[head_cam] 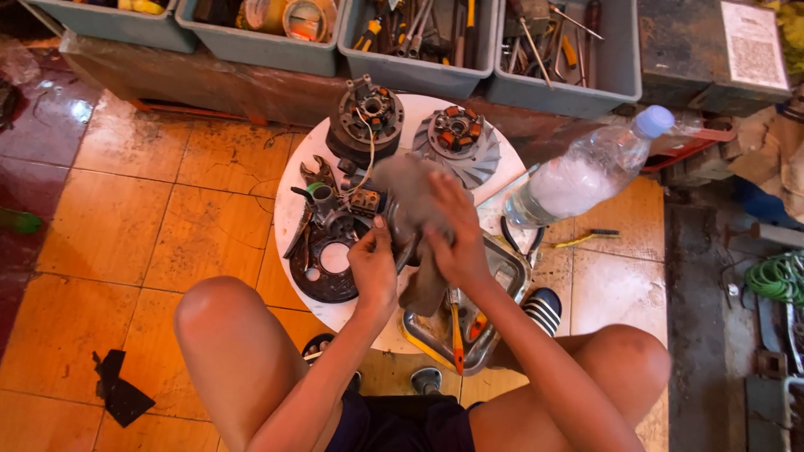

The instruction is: Cleaning a metal engine housing with a cloth and inspecting electrical stator components on a small work table.

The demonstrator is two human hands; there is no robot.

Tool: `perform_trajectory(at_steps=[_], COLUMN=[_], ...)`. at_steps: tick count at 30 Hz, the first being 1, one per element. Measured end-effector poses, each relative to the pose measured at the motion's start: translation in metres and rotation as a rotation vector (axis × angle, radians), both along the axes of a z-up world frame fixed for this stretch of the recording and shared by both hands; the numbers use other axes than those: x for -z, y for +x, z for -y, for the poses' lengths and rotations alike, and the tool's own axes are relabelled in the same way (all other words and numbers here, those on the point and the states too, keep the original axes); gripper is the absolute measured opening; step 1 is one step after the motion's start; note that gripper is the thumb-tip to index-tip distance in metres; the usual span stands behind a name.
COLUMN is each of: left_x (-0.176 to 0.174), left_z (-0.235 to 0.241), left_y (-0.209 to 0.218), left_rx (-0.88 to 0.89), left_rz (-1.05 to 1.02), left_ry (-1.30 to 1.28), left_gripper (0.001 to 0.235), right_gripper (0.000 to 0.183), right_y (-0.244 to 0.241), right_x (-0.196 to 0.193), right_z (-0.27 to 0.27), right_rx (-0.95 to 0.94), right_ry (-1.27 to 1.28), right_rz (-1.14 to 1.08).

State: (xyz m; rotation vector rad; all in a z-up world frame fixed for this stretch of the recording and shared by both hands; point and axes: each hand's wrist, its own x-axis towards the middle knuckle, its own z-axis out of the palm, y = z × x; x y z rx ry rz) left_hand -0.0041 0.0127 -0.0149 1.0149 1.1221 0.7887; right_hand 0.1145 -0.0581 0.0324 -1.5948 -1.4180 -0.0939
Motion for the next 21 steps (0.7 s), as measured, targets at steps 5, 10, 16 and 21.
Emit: perform_trajectory(at_steps=[5,10,16,21], left_x=[-0.057,-0.053,-0.131,-0.119], left_z=[0.0,-0.01,-0.007,-0.038], left_y=[0.003,-0.002,-0.002,-0.014], left_rx=[-0.083,-0.147,-0.277,-0.366], left_rz=[0.042,0.161,0.251,0.254], left_ry=[-0.147,-0.272,-0.415,-0.455], left_gripper=[0.035,0.042,0.042,0.04], right_gripper=[0.033,0.057,0.039,0.029], right_y=[0.005,-0.058,-0.082,-0.092], right_x=[0.059,0.021,-0.016,0.063], right_z=[0.008,0.003,0.012,0.018], right_rx=[0.467,0.595,0.205,0.167], right_ry=[0.184,0.121,0.17,0.056], right_rz=[-0.895,-1.096,-0.726,-0.924])
